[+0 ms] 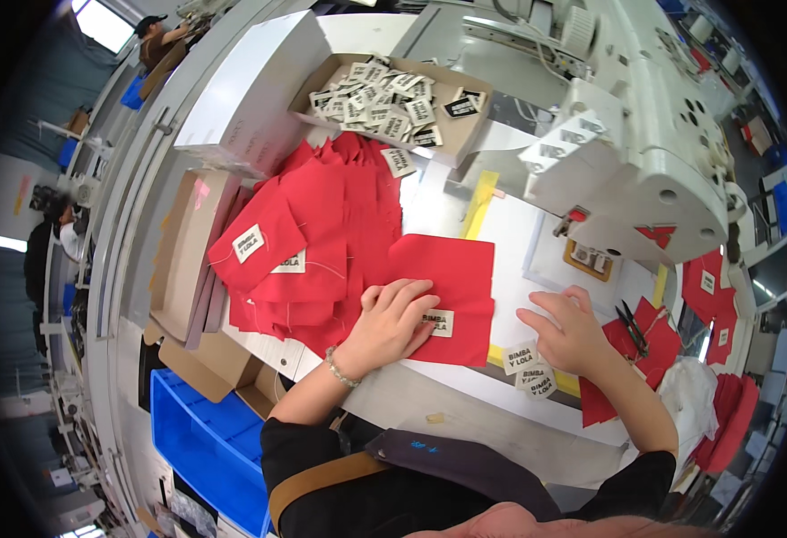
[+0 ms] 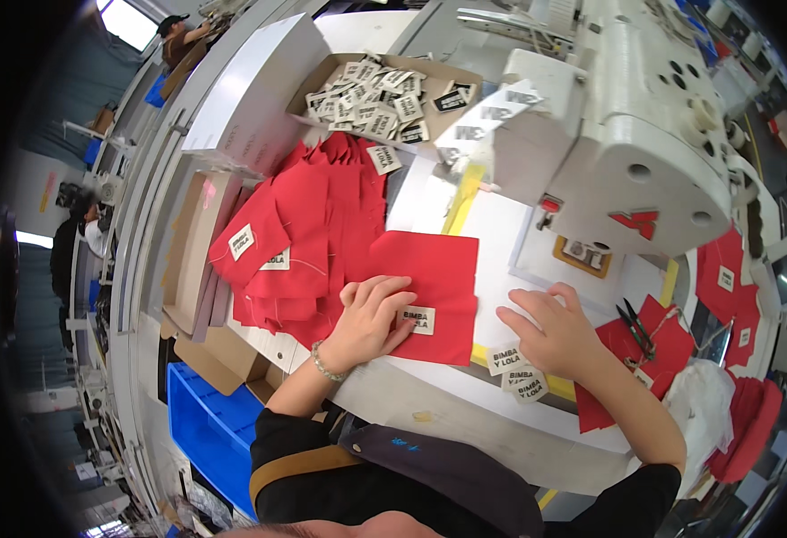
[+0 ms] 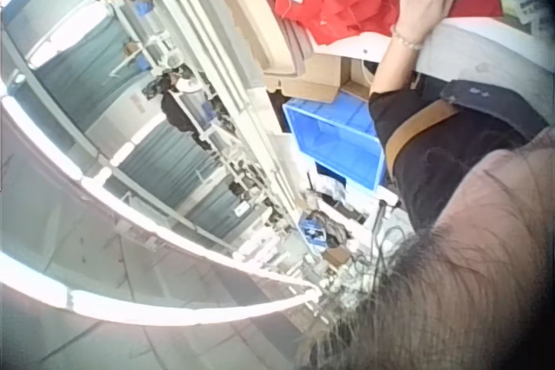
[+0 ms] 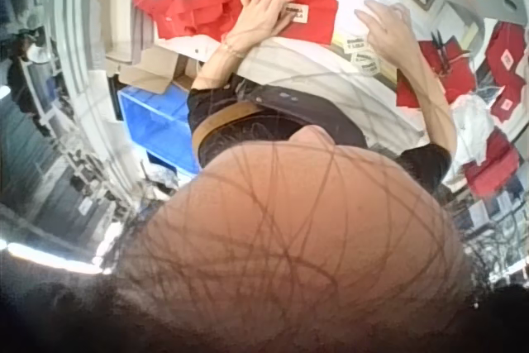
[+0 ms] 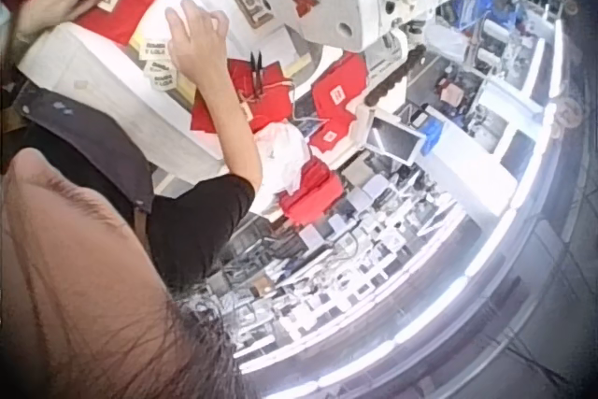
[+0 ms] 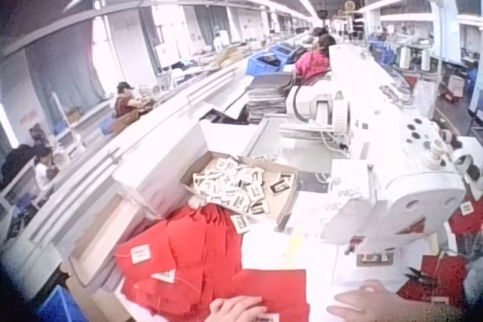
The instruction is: The person places small white rectangular labels onto red fabric pieces and sews them using a sewing machine. The person repeatedly picks up a label, aligns it on a red fabric piece, and feeds it through the sewing machine to attach it. Finished pieces are stacked on the table.
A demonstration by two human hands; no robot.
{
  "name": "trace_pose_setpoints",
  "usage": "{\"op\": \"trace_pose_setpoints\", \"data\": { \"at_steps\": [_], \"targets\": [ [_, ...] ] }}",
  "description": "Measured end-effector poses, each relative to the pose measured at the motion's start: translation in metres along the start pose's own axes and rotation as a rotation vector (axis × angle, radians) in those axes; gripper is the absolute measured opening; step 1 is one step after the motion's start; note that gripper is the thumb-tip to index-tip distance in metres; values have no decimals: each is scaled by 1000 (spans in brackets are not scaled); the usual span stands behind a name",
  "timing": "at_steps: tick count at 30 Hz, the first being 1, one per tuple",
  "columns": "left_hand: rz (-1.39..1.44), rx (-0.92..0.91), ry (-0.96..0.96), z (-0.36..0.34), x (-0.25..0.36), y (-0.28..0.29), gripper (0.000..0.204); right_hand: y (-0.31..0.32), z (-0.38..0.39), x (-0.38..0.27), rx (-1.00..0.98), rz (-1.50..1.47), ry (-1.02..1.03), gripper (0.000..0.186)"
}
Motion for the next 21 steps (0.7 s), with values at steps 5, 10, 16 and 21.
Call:
{"op": "trace_pose_setpoints", "data": {
  "at_steps": [5, 10, 16, 21],
  "targets": [
    [68, -2, 40, -2, -1, 5, 47, 49, 49, 6, -21, 310, -194, 30],
    [58, 5, -15, -5, 7, 12, 48, 115, 103, 14, 39, 651, -449, 29],
    [119, -15, -166, -29, 39, 11, 38, 198, 166, -15, 328, 954, -502, 27],
    [175, -63, -338, -44, 73, -6, 33, 229, 215, -46, 499, 221, -1079, 16]
  ]
}}
Point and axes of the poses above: each hand's wrist, its own z-axis away from the middle knuckle, its own y-axis out of the back of the hand, x = y × z, the point moved 5 cm from there along -z, towards the middle knuckle, and after that the axes turned 14 degrees about x, right-handed, at the moved point
